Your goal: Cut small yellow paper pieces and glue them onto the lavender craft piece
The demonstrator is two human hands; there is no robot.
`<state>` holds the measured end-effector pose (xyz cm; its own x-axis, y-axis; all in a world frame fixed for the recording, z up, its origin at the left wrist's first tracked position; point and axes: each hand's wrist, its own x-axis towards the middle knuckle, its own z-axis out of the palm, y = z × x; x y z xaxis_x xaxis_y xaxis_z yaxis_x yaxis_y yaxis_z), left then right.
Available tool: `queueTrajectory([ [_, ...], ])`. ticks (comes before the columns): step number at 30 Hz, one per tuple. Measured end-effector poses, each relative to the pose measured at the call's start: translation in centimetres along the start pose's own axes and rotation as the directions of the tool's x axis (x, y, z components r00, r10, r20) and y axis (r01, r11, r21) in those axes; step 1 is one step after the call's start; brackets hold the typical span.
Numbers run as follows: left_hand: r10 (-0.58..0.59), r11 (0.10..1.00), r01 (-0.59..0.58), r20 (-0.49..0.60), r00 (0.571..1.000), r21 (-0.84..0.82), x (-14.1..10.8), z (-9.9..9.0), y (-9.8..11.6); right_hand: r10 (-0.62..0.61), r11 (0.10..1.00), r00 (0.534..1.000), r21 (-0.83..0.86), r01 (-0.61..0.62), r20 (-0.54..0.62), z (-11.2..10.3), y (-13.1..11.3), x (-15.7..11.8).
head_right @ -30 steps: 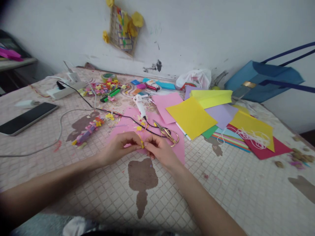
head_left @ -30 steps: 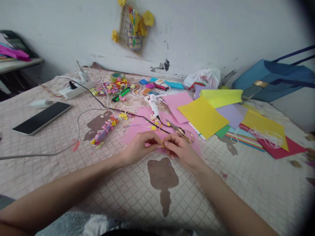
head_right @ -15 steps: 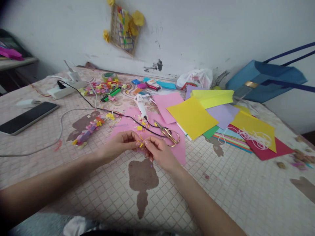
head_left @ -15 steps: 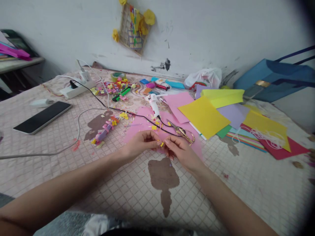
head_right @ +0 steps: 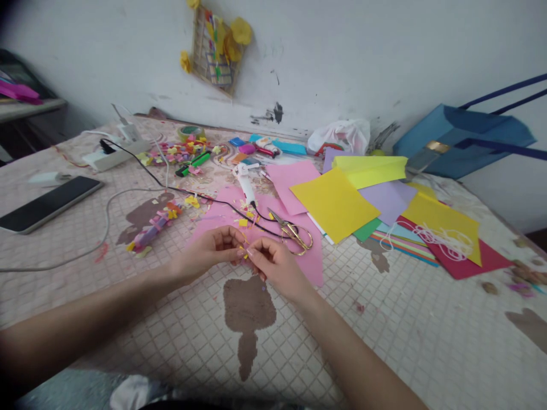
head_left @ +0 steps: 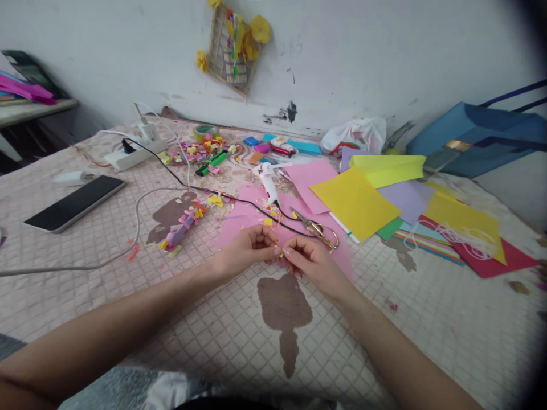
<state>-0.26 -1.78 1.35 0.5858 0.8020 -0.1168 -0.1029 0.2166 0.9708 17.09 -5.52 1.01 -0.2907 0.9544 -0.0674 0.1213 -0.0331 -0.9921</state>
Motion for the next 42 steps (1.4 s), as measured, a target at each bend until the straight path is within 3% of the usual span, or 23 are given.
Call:
queueTrajectory([
  [9,0.001,0.979,-0.004,0.015,1.000,0.204,-0.32,0.32,-0.01,-0.181,0.957,0.971,-0.255,0.137,-0.156,0.48,-0.61,-0.31],
  [16,-0.025,0.988,0.023,0.014,1.000,0.151,-0.35,0.25,-0.30,-0.215,0.942,0.962,-0.294,0.160,-0.167,0.68,-0.68,-0.33],
  [20,-0.027,0.994,0.024,0.023,0.999,0.108,-0.42,0.21,-0.18,-0.189,0.953,0.970,-0.267,0.144,-0.151,0.70,-0.55,-0.30],
  [26,-0.031,0.994,0.026,0.044,0.999,0.105,-0.49,0.00,-0.04,-0.025,0.997,0.997,-0.078,0.019,-0.078,0.53,-0.15,-0.15],
  [36,-0.099,0.982,0.083,0.091,0.991,0.169,-0.15,-0.41,0.30,-0.024,0.997,0.998,-0.071,0.020,-0.051,0.29,0.06,-0.12],
  [42,-0.021,0.978,0.011,0.043,0.999,0.207,-0.23,-0.11,0.58,0.020,0.999,0.999,-0.036,-0.022,-0.036,0.46,0.02,-0.16],
])
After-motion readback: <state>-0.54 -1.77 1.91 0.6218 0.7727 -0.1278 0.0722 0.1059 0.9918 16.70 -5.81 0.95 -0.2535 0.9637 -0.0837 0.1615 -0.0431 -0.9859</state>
